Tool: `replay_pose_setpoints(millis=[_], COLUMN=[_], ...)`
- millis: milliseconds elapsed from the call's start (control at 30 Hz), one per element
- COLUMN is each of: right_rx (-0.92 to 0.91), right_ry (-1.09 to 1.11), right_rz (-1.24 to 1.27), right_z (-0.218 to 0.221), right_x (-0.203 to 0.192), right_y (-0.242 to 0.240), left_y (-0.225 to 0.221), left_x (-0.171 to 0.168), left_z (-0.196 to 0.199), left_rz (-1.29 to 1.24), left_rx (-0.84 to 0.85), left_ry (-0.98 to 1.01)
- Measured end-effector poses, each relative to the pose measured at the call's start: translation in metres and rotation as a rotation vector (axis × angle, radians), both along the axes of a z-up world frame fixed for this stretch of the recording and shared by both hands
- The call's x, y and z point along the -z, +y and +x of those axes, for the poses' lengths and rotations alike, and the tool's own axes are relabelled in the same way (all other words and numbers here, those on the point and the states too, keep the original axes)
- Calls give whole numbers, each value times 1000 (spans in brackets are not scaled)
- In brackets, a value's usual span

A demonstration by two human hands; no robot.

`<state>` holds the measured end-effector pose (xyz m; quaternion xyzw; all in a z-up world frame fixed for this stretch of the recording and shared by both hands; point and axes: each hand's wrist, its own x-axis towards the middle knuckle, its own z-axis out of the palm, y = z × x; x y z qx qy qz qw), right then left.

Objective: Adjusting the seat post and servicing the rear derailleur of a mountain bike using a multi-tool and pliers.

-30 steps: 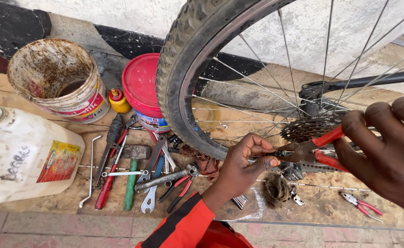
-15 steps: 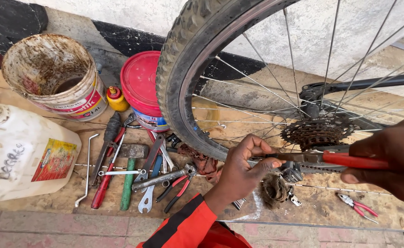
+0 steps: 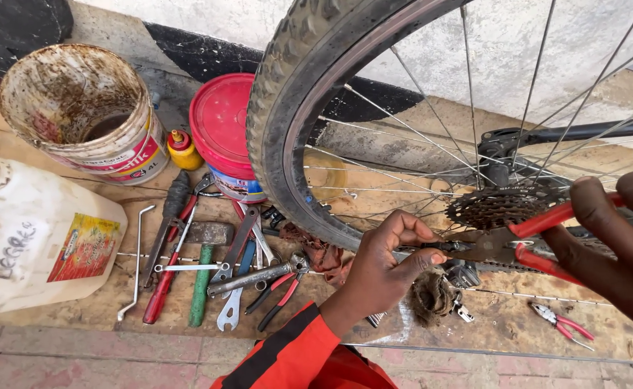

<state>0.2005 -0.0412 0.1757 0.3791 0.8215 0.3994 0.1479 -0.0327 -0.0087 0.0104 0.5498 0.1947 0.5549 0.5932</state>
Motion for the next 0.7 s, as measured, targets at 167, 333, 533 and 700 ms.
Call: replay_pose_setpoints(millis=[167,333,533,700], right_rx=[-107,-78,-88,-84], right_ry=[-215,-213,-148,-105], right_rz=[-26,-92,-107,-78], right_z=[7,20,23,31], right_x=[-3,3,4,12], right_y=[1,2,5,3], left_y=[1,1,0,1], left_x=[2,6,3,5], left_z=[1,3,1,2], left_rz=[3,-28,0,-27], left_rx=[8,22,7,19], left_ry=[-8,-24,-32,-23])
